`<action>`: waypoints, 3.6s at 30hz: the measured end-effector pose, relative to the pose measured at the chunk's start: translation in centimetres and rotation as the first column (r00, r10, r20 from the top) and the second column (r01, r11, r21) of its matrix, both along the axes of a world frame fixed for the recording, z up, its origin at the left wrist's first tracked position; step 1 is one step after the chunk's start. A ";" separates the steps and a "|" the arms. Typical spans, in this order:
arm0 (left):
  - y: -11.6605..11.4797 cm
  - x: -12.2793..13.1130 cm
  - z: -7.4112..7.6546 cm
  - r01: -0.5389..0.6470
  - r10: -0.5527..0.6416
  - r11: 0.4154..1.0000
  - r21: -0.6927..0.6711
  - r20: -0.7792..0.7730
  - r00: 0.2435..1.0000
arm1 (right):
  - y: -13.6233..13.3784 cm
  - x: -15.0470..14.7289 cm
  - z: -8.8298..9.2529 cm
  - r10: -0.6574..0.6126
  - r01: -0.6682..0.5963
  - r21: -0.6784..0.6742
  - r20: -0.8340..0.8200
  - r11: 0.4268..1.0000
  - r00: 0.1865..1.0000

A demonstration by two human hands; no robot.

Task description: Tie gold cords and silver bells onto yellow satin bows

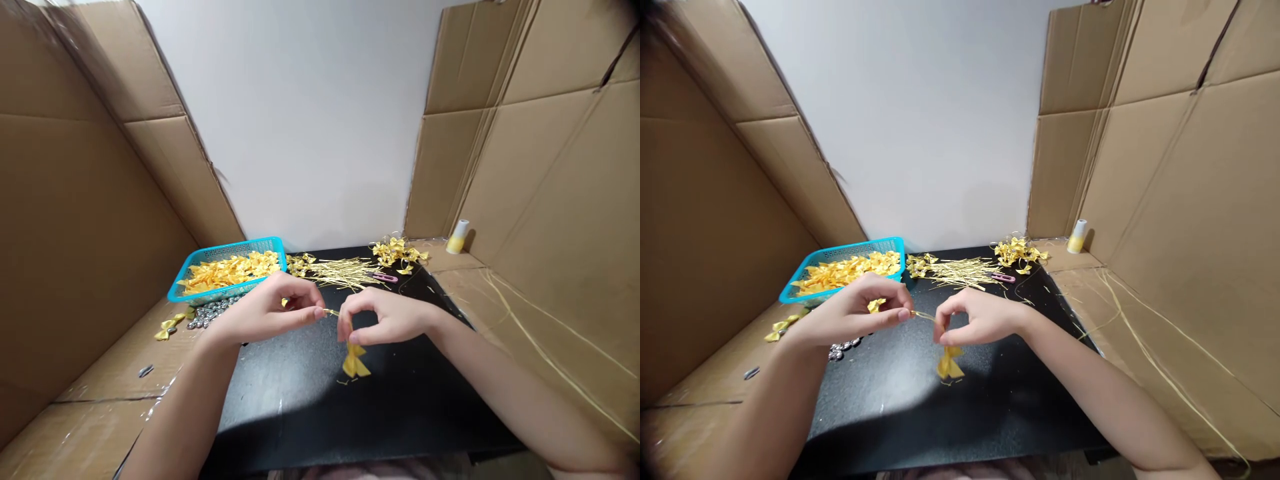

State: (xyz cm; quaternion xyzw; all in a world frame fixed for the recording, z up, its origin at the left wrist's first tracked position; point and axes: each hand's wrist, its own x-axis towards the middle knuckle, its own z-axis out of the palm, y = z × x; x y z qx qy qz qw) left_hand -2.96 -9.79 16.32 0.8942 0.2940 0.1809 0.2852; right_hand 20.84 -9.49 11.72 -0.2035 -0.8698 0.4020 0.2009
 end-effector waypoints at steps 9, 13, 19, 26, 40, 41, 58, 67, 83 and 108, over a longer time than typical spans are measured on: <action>-0.3 0.8 -0.5 0.014 -0.014 1.000 0.001 -0.011 1.000 | -1.1 -0.4 0.7 -0.070 0.035 -0.169 -0.210 0.985 0.975; -0.1 0.8 -0.7 -0.022 0.022 0.999 -0.026 -0.016 1.000 | -1.3 -0.8 0.4 -0.200 0.189 -0.068 -0.212 0.980 0.957; 0.3 1.0 -0.8 -0.095 0.094 0.995 -0.040 -0.018 0.995 | -1.5 -1.6 -0.3 -0.414 0.451 0.218 -0.196 0.866 0.889; 1.7 1.0 -1.3 -0.185 0.185 0.983 0.000 -0.056 0.981 | -0.6 -0.7 0.2 -0.514 0.534 0.240 -0.145 0.811 0.846; 3.5 0.8 -1.9 -0.263 0.264 0.964 0.019 -0.130 0.956 | 3.4 2.6 -0.5 -0.344 0.164 -0.528 -0.264 0.834 0.901; 3.6 0.8 -1.9 -0.265 0.265 0.964 0.017 -0.137 0.954 | 3.4 2.7 -0.4 -0.348 0.176 -0.516 -0.258 0.838 0.901; 4.0 0.6 -2.3 -0.247 0.246 0.969 0.013 -0.140 0.959 | 2.8 2.9 0.1 -0.205 0.114 -0.470 -0.146 0.875 0.968; 4.3 0.4 -2.4 -0.264 0.261 0.965 -0.006 -0.134 0.956 | 3.3 3.6 0.2 -0.199 0.165 -0.374 -0.055 0.913 0.978; 4.1 1.1 -2.9 -0.104 0.086 0.965 -0.239 -0.086 0.993 | 2.7 4.9 0.9 -0.120 -0.117 -0.492 -0.424 0.862 0.898; 3.2 1.7 -2.7 -0.250 0.245 0.966 -0.061 -0.080 0.966 | -4.5 2.3 3.5 0.350 -0.326 -0.181 0.125 0.928 0.928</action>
